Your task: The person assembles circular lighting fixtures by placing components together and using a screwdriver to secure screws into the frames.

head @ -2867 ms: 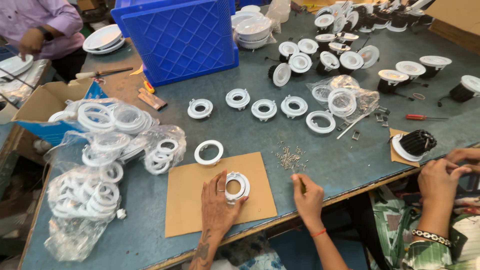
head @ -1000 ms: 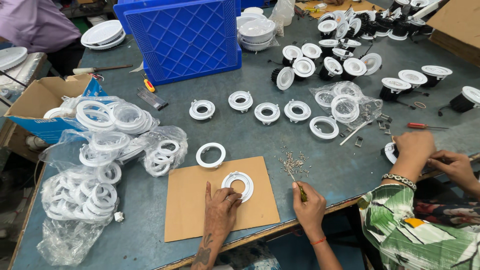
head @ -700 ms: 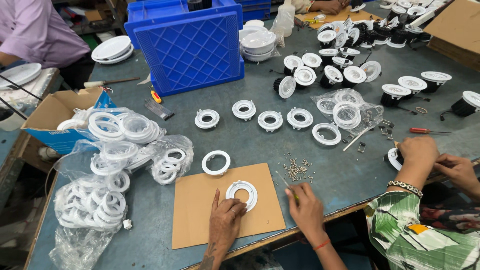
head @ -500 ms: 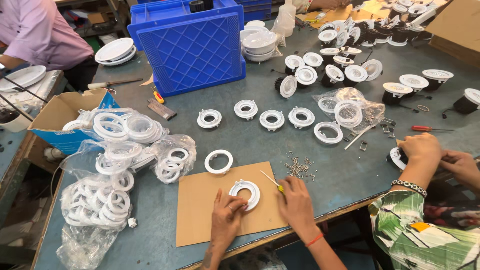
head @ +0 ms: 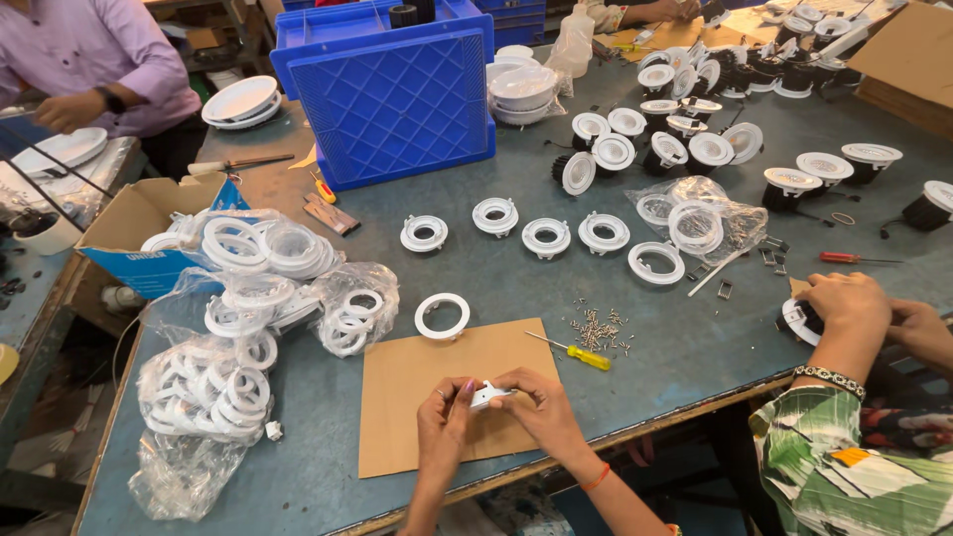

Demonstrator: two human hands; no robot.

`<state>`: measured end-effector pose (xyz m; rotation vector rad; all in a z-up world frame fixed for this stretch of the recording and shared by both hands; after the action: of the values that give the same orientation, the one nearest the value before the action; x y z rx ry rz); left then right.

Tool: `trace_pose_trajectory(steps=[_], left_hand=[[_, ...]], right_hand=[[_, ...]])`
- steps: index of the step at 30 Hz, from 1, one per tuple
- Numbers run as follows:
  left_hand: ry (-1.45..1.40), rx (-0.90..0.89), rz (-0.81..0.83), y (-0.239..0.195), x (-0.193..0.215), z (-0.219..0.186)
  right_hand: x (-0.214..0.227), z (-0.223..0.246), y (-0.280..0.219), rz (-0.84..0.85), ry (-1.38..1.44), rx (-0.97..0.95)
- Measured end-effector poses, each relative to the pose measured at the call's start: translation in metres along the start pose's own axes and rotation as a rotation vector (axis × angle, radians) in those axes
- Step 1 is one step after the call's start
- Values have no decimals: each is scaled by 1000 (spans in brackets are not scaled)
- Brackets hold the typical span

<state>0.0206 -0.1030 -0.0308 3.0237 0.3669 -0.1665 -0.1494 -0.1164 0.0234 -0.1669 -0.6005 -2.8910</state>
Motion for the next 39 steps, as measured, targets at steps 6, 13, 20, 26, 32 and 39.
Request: trace_pose_trajectory(steps=[6,13,20,26,32,39], left_hand=[[-3,-167,-54,-32,-9,-22],[-22,-254,-17,-54,-15,-42],[71,-364,-50,-60,-14,-47],[107,-367,-44,-58,-12,-47],[38,-257,38,-45,-14,-40],[48,-276,84,-43,-11,-34]], right_hand=[[-3,-31,-23,-53,198,-92],[0,-20,-37,30,160,-31],[-2,-18,-42,65,157,-28],[-3,-18,-40,68,159,-39],[-3,-17,-39,-15,253,-59],[4,0,-34,-19,43,-6]])
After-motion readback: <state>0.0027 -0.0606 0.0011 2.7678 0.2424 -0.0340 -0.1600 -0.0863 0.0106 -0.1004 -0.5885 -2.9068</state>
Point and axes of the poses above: each hand's wrist, its own y-axis towards the middle knuckle, its own x-axis out of the back of the hand, z = x × y, the point moved 8 cm from there along y, towards the middle knuckle, and after that the axes turned 4 degrees about -z, right-handed, at the moved point
